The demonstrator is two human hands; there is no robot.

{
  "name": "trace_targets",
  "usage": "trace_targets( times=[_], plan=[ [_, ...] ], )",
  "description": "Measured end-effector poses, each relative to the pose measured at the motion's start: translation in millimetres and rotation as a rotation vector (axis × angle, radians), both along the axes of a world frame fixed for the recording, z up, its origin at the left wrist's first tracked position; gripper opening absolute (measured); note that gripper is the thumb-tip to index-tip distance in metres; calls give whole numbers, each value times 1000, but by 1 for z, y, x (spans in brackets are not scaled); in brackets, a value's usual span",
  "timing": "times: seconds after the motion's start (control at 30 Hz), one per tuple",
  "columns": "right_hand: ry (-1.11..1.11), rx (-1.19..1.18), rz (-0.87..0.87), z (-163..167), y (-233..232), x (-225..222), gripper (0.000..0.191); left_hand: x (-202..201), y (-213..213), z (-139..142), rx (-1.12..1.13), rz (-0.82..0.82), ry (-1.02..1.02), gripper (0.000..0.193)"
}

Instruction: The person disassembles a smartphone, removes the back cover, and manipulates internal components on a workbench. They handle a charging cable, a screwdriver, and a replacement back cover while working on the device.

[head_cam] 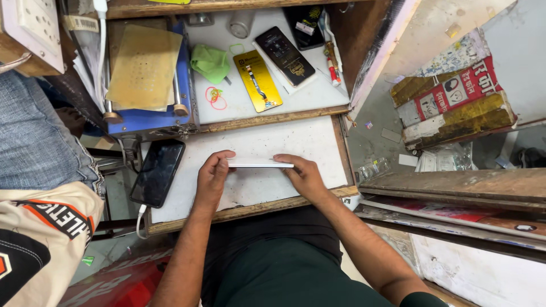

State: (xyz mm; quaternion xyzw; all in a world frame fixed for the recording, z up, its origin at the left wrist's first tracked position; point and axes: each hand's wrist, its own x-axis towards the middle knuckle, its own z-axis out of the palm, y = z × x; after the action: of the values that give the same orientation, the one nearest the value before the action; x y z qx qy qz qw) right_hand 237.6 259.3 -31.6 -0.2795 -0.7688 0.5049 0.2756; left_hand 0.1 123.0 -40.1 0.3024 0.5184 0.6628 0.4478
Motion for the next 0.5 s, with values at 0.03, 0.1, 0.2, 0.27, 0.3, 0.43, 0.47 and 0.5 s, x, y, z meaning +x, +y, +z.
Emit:
trace_targets(
  times=[0.03,0.1,0.2,0.27,0.3,0.43,0.47,0.5],
  plan=[
    [-20,8,-13,0,-3,0,30,2,1,-1,6,22,9,45],
    [41,-30,-9,0,-5,-3,28,5,2,-1,22,78,30,44],
    [38,-103,-24,0,-4,-7,25,7,-3,5,-192,109,224,37],
    [6,-133,-25,0,-2,-8,22,3,-9,14,-292,118,604,27],
    [-10,-136,-19,0,0,-9,21,-1,-9,19,-341,118,795,23],
    [22,-140,-12,-1,3,-9,20,-33,-5,38,-318,408,855,17],
    [-3,-147,-17,-1,3,-8,20,-43,-4,41,-241,522,843,17],
    [-25,-150,-22,-1,4,-8,20,-52,-4,43,-243,569,840,16]
  ],
)
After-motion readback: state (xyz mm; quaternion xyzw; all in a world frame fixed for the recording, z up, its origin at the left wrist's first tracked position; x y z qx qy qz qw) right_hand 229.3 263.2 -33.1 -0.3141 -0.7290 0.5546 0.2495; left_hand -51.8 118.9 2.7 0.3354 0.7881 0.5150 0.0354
